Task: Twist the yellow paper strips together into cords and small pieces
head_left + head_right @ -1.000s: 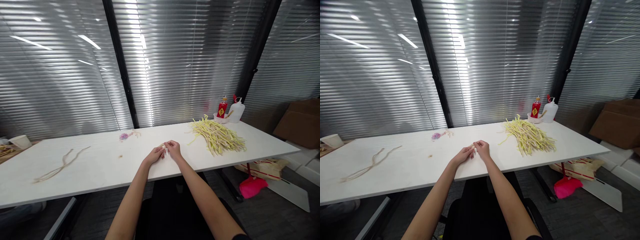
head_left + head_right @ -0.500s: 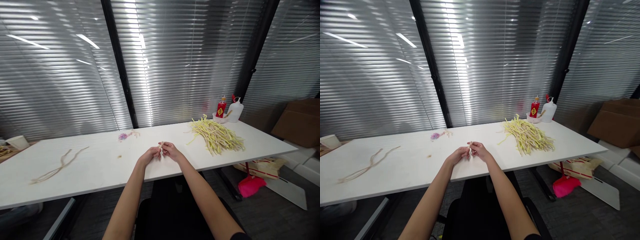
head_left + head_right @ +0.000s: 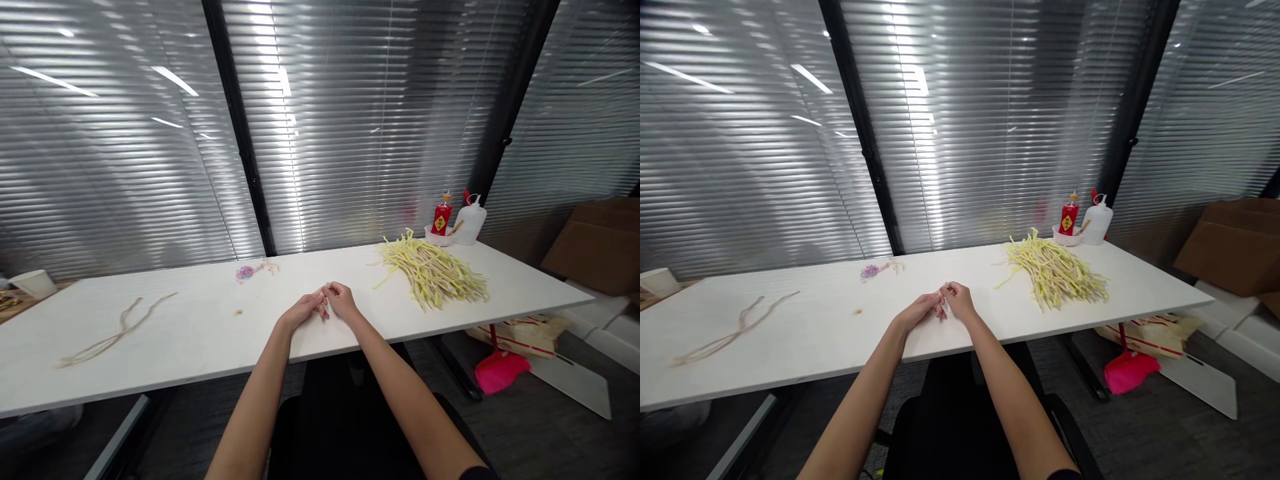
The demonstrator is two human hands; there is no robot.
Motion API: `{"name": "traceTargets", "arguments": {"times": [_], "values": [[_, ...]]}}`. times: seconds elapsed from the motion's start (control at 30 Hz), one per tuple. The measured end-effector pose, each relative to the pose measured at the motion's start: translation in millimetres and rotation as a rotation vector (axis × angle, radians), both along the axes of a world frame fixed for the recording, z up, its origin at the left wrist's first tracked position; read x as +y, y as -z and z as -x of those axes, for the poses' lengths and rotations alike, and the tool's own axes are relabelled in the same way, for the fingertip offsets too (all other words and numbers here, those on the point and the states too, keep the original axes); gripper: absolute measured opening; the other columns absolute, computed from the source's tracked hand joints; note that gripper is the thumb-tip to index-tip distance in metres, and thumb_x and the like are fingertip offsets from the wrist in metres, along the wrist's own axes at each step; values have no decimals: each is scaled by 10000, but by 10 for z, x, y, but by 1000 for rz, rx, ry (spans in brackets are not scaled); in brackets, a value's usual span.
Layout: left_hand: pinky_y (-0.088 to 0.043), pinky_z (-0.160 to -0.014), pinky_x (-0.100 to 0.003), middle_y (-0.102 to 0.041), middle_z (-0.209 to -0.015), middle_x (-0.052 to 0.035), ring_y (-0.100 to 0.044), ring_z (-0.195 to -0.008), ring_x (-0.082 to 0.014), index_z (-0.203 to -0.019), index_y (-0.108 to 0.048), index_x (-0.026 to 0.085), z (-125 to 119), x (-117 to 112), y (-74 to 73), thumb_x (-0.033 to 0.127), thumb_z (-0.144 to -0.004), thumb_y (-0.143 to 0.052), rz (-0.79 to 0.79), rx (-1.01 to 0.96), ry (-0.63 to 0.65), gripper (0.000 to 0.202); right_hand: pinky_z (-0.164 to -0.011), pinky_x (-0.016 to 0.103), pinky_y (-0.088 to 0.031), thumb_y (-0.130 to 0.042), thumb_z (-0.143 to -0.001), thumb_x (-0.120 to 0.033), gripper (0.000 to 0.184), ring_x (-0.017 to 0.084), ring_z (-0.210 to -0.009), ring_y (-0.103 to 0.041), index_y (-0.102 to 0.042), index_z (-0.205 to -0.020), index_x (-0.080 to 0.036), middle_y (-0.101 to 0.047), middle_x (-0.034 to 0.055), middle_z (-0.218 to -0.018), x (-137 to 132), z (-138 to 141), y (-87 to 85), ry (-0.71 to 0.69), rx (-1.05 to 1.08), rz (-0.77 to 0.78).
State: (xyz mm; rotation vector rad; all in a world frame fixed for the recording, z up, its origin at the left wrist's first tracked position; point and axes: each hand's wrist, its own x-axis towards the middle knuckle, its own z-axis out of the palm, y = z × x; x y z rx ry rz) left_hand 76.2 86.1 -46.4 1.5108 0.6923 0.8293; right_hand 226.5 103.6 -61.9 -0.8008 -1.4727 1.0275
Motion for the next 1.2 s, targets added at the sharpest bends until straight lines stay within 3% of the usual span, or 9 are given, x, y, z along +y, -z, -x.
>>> {"name": "traceTargets", "arguments": {"times": [0.07,0.13,0.37,0.47,0.57,0.87,1.2], "values": [[-427,-782,-343,-577,-579,-34,-602,-694,-193,-820,-548,121,-6,7,12,502,-827,-494,-7,11,-10,384,-514,245,-356,-560,-760,-446,285,121,-514,-457,-538,-639,-189,-507,-19,-537,-6,3,2,81,-40,-56],[-425,-776,-334,-563,-568,-30,-598,-686,-187,-768,-538,125,-10,1,5,500,-823,-500,-4,19,-13,380,-504,243,-348,-567,-756,-438,280,115,-502,-442,-543,-642,-184,-516,-18,-543,1,0,-1,66,-25,-51],[-417,-694,-292,-339,-476,55,-509,-572,-139,-686,-475,152,25,-48,-82,444,-794,-546,66,-19,6,320,-440,215,-262,-639,-724,-404,322,61,-441,-336,-649,-920,-149,-444,-45,-529,32,-84,-65,-355,219,195],[-414,-659,-288,-320,-460,59,-478,-539,-131,-691,-484,149,53,-40,-74,416,-778,-569,85,-51,27,293,-450,210,-275,-656,-715,-379,374,56,-469,-335,-641,-1022,-165,-433,-43,-571,11,-111,-94,-475,327,300],[-412,-641,-289,-322,-447,55,-466,-530,-133,-682,-487,151,79,-32,-52,405,-765,-584,113,-69,63,285,-441,206,-260,-686,-686,-362,378,50,-470,-310,-647,-1010,-171,-426,-43,-581,-8,-112,-107,-524,358,349],[-408,-613,-280,-299,-442,55,-413,-490,-113,-666,-502,142,86,-38,-50,372,-761,-583,130,-87,96,262,-442,203,-289,-682,-694,-381,282,56,-477,-334,-661,-867,-158,-424,-37,-549,-12,-95,-100,-451,329,291],[-419,-628,-272,-390,-447,32,-479,-530,-127,-777,-580,113,42,-76,-103,381,-766,-598,150,-95,29,269,-426,214,-227,-672,-679,-375,233,54,-413,-329,-620,-680,-149,-434,-40,-457,77,-88,-45,-299,298,236]]}}
